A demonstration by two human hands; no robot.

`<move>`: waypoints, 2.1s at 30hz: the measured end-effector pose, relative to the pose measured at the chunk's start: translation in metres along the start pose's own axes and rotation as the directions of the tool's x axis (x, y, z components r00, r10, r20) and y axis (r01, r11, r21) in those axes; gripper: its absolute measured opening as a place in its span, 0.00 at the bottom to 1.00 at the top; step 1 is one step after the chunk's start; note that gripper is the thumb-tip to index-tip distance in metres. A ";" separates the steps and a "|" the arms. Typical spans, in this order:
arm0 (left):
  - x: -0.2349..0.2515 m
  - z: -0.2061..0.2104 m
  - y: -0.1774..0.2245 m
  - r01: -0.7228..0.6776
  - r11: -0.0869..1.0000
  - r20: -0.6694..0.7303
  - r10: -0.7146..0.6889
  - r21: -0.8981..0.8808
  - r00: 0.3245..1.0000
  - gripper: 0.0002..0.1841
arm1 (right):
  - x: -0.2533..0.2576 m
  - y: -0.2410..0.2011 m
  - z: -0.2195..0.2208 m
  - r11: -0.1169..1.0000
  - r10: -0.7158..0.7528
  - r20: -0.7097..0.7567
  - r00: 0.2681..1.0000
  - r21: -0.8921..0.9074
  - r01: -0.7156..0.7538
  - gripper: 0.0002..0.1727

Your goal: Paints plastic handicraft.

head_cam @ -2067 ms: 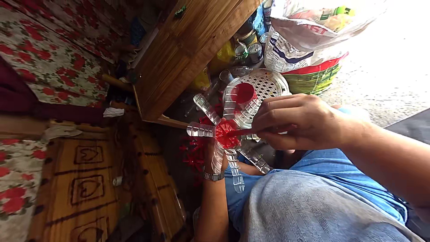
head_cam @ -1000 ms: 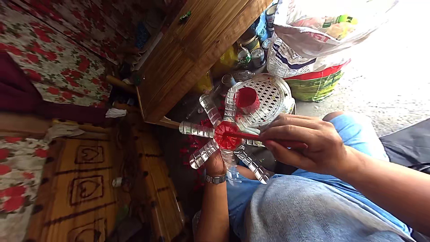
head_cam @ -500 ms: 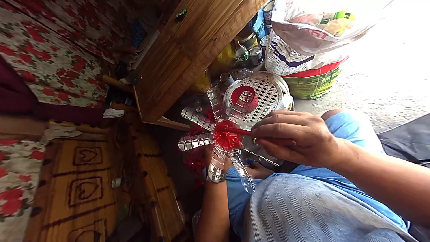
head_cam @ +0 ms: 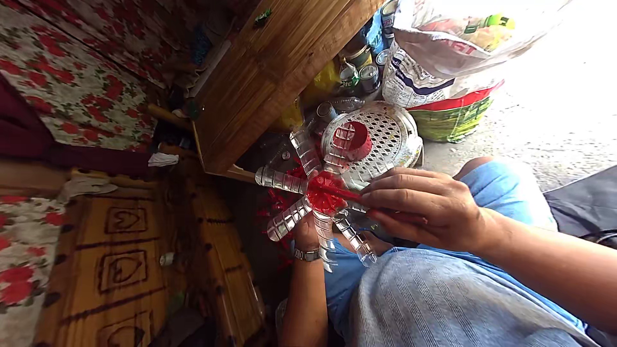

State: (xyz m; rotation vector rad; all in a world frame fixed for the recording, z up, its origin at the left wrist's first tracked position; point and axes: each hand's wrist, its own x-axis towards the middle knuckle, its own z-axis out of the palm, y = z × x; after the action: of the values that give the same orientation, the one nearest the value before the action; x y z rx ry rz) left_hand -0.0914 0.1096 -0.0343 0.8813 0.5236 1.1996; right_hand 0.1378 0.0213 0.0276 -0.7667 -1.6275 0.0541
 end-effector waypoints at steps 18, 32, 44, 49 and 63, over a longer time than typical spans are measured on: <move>-0.002 0.021 0.010 0.067 0.989 0.075 -0.058 -0.128 0.996 0.09 | -0.007 -0.005 0.004 0.999 -0.034 0.004 0.999 -0.005 0.034 0.09; 0.001 0.022 0.015 0.150 0.961 0.133 -0.122 -0.231 0.984 0.10 | -0.005 -0.007 0.001 0.992 0.070 -0.043 0.997 0.109 -0.065 0.11; -0.001 0.032 0.018 0.148 0.958 0.034 -0.144 -0.245 0.989 0.09 | -0.010 -0.007 0.000 0.994 0.034 0.045 0.998 0.105 -0.038 0.10; -0.001 0.030 0.018 0.176 0.949 0.021 -0.177 -0.263 0.984 0.07 | -0.004 0.001 0.000 0.988 0.036 0.078 0.996 0.147 -0.047 0.10; -0.001 0.023 0.017 0.183 0.943 0.026 -0.183 -0.278 0.983 0.10 | 0.000 0.002 -0.006 0.983 0.040 0.065 0.997 0.175 -0.051 0.08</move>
State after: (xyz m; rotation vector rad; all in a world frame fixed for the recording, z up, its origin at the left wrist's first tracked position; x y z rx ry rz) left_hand -0.0842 0.1034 -0.0075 0.5775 0.4131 1.0718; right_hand 0.1437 0.0206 0.0280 -0.6713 -1.6386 0.2537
